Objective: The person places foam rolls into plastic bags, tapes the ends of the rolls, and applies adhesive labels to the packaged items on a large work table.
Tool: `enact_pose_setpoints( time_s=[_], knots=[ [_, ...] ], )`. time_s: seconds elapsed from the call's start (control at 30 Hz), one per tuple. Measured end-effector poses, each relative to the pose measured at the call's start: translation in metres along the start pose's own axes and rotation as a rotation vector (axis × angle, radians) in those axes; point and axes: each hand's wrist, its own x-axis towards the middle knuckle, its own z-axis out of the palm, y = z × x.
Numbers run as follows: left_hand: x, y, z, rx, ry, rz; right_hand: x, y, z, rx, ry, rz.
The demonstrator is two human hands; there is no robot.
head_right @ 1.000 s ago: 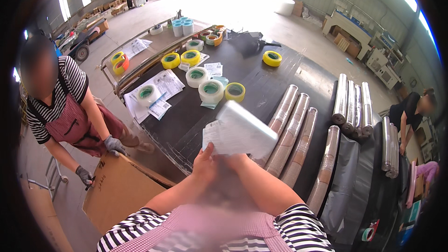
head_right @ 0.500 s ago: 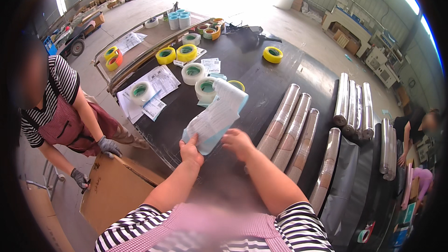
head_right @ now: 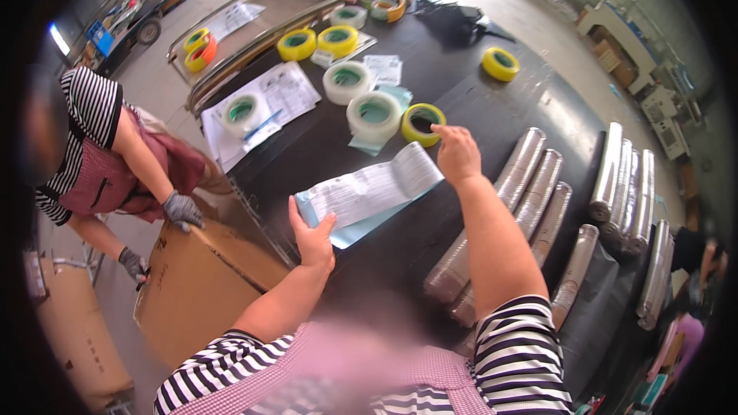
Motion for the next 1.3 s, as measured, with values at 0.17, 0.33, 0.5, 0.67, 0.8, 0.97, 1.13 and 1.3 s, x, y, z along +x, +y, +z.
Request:
enact_pose_setpoints(
  time_s=[0.17,0.33,0.5,0.67,0.8,0.97,1.13,1.3],
  knots=[
    [0.000,0.027,-0.020,0.020,-0.054,0.073,0.016,-0.004,0.034,-0.247,-0.270,-0.084],
    [0.003,0.026,-0.021,0.000,-0.084,0.070,0.026,0.025,0.034,-0.352,-0.224,-0.163],
    [0.007,0.009,-0.030,0.018,-0.091,0.022,0.024,0.050,0.003,-0.152,0.075,0.088],
    [0.003,0.009,-0.027,0.101,-0.033,-0.043,-0.019,-0.066,-0.063,0.122,0.064,-0.113],
    [-0.001,0.002,-0.023,0.289,-0.043,0.063,-0.070,-0.105,-0.050,0.114,-0.110,-0.244],
    [0.005,-0.006,-0.031,0.339,-0.070,0.158,-0.096,-0.107,-0.035,0.038,-0.195,-0.138],
    [0.009,0.000,-0.034,-0.026,-0.041,0.024,-0.086,-0.054,-0.025,-0.164,-0.117,0.097],
    [-0.007,0.031,-0.012,-0.219,-0.029,-0.167,-0.073,0.019,0.000,-0.297,-0.055,0.220]
  ],
)
